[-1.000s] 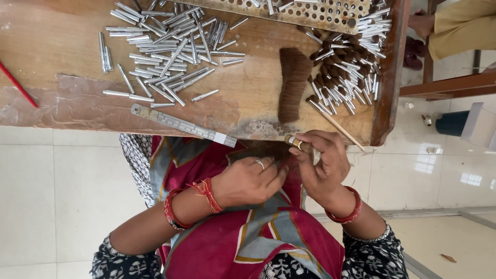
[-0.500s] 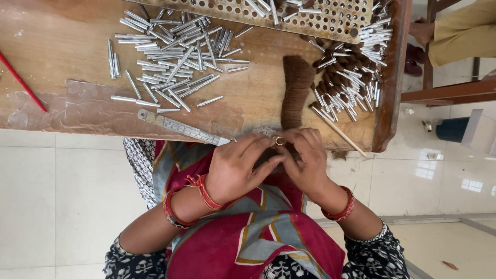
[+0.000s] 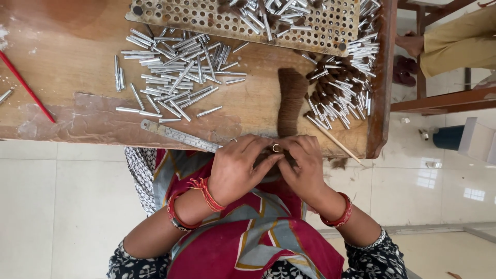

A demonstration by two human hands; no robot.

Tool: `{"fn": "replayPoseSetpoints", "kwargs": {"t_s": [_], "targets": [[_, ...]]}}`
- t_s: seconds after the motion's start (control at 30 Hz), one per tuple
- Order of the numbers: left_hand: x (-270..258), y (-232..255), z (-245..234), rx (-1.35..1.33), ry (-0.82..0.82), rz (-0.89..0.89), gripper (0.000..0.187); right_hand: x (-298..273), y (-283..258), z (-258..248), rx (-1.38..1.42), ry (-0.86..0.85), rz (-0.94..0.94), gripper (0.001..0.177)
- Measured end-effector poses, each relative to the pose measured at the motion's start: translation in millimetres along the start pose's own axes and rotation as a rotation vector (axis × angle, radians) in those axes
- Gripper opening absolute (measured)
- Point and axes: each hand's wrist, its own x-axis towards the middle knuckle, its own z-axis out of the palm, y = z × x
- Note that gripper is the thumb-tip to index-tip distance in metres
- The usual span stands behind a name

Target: Assembling small brush heads by inserting fiber bundles into metal ferrules.

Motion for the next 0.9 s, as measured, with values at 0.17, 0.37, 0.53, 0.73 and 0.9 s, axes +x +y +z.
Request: {"fn": "replayPoseSetpoints", "kwargs": {"t_s": [0.17, 0.37, 0.53, 0.73, 0.9], "targets": [[-1.5, -1.3, 2.3, 0.001, -0.007, -0.006, 0.019, -1.1, 2.1, 1.9, -0.013, -0.027, 0.017, 0.031], [-5.1, -4.6, 7.9, 0.001, -0.002, -0.002, 0.018, 18.2, -15.2, -29.9, 0.108, -0.209, 0.128, 0.034], [-8.4, -5.8, 12.1, 0.03, 0.002, -0.024, 0.021, 19.3, -17.4, -30.4, 0.22, -0.201, 0.22, 0.039], [-13.1, -10.3, 15.9, 0.073, 0.018, -0.019, 0.018, 21.1, -6.0, -21.6, 0.342, -0.207, 0.293, 0.03], [-13.8, -12.1, 18.8, 0.069, 0.011, -0.008, 0.016, 21.2, 0.5, -16.6, 0.411, -0.184, 0.279, 0.025]]}}
